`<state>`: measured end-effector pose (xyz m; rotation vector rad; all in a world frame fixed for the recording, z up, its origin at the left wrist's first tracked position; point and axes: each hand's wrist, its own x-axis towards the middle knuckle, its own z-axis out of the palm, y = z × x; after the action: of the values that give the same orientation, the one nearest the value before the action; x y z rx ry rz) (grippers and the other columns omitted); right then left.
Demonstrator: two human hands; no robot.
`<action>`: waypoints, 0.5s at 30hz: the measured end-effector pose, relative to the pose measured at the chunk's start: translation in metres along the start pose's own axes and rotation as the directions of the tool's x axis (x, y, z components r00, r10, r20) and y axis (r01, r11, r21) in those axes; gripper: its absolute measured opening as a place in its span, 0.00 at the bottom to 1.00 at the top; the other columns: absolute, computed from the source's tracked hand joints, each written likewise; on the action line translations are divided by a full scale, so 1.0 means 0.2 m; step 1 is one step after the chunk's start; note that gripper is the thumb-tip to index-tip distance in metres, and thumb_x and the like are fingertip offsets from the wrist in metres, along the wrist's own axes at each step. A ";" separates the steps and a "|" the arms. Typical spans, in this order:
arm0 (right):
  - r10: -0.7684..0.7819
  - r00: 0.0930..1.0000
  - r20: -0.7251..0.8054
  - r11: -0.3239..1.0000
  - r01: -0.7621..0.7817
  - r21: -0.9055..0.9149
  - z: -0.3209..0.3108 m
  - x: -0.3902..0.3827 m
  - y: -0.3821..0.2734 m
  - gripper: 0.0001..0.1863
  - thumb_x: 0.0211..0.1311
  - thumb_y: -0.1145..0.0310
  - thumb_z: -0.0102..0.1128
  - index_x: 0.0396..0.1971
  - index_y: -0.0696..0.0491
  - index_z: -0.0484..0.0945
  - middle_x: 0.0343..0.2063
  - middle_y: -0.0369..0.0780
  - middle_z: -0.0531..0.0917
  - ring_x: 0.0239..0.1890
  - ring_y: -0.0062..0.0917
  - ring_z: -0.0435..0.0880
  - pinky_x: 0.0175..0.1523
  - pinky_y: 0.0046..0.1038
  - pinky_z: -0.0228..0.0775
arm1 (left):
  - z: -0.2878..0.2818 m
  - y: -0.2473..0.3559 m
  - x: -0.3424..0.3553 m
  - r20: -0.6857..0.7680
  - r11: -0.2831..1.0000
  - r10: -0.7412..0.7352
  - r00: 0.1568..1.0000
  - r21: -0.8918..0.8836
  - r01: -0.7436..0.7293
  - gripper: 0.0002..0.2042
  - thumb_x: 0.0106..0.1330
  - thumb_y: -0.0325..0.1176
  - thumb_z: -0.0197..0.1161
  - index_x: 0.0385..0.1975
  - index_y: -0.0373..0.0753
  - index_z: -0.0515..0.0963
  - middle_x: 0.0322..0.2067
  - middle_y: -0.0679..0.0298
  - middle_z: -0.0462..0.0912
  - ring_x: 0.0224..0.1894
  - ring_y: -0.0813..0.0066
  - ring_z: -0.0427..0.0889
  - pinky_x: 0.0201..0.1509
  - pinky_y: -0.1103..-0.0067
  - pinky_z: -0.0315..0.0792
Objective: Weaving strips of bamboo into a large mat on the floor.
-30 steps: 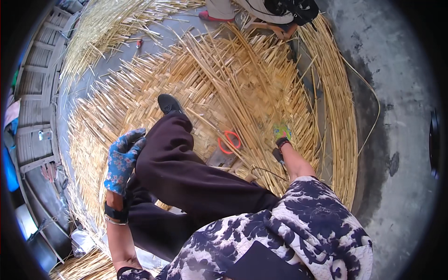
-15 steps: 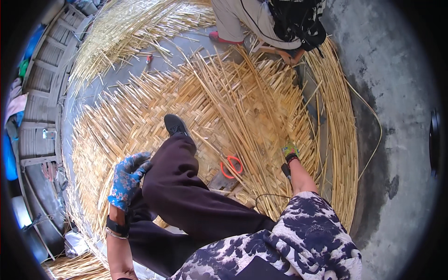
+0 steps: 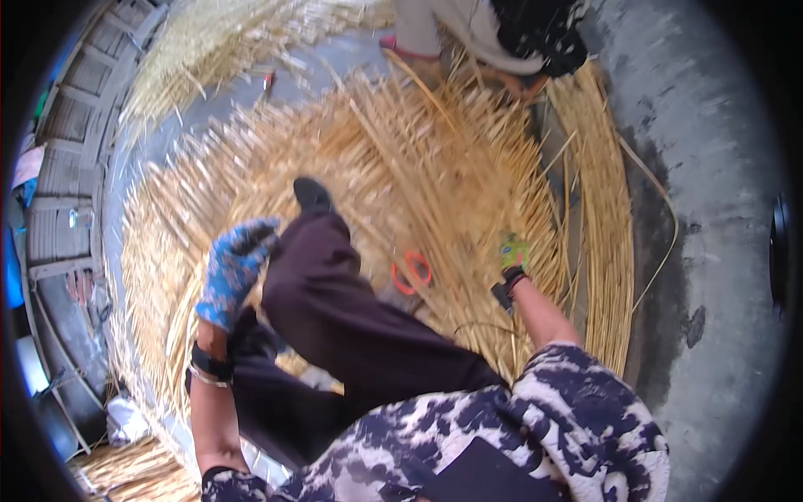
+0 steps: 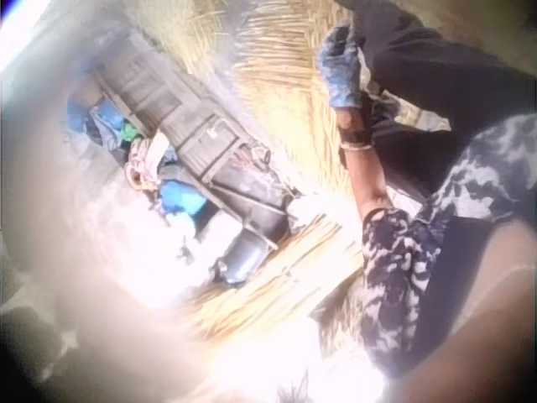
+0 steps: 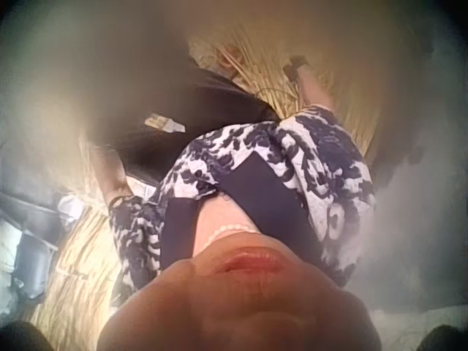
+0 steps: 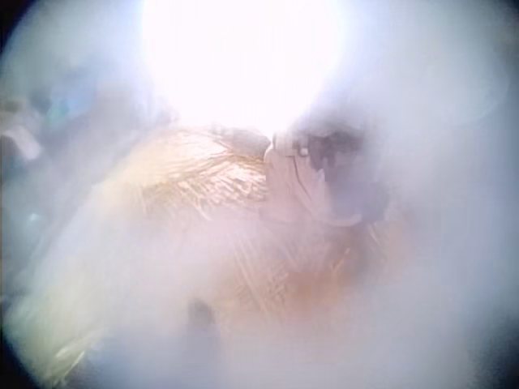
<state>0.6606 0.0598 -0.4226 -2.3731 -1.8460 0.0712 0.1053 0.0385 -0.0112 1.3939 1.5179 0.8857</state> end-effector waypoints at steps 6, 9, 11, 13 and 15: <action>0.063 0.850 0.523 0.997 -0.081 0.012 -0.60 -0.44 -0.65 0.21 0.53 0.59 0.45 0.46 0.52 0.67 0.46 0.40 0.70 0.47 0.30 0.68 0.50 0.31 0.58 | -0.21 -0.01 -0.13 -0.170 0.979 -0.181 0.969 0.059 0.193 0.12 0.55 0.23 0.57 0.40 0.35 0.73 0.37 0.65 0.77 0.39 0.82 0.73 0.45 0.85 0.66; -0.303 0.928 0.218 0.953 0.292 0.084 -0.67 -0.49 -0.95 0.23 0.49 0.57 0.48 0.47 0.49 0.66 0.48 0.41 0.68 0.48 0.35 0.66 0.52 0.35 0.56 | -0.18 -0.02 -0.11 -0.168 0.979 -0.177 0.970 0.073 0.192 0.12 0.55 0.23 0.57 0.40 0.35 0.73 0.37 0.66 0.77 0.39 0.82 0.73 0.44 0.85 0.67; -0.402 0.905 0.142 0.916 0.396 0.068 -0.54 -0.49 -1.03 0.21 0.49 0.59 0.49 0.44 0.50 0.69 0.45 0.42 0.71 0.45 0.35 0.69 0.50 0.35 0.58 | -0.17 -0.03 -0.13 -0.138 0.989 -0.135 0.981 0.033 0.141 0.13 0.56 0.22 0.55 0.42 0.34 0.71 0.40 0.63 0.75 0.40 0.81 0.74 0.46 0.84 0.68; -0.512 0.857 0.059 0.859 0.509 0.059 -0.48 -0.48 -1.09 0.19 0.48 0.60 0.50 0.42 0.51 0.71 0.42 0.42 0.73 0.43 0.35 0.71 0.48 0.34 0.60 | -0.17 -0.06 -0.17 -0.132 0.983 -0.169 0.977 0.047 0.176 0.13 0.55 0.22 0.55 0.42 0.33 0.71 0.40 0.63 0.75 0.41 0.80 0.73 0.47 0.84 0.67; -0.091 0.822 0.562 0.995 0.049 0.089 -0.50 -0.45 -1.17 0.13 0.47 0.62 0.51 0.32 0.52 0.76 0.30 0.43 0.78 0.35 0.35 0.75 0.40 0.33 0.65 | -0.16 -0.10 -0.20 -0.131 0.976 -0.212 0.968 0.024 0.217 0.12 0.55 0.22 0.56 0.41 0.33 0.72 0.40 0.63 0.76 0.41 0.80 0.73 0.47 0.84 0.67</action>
<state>0.4243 0.0210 -0.2971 -2.3957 -2.1065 0.9149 0.0672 -0.0012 -0.0118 1.1904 1.7546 0.8274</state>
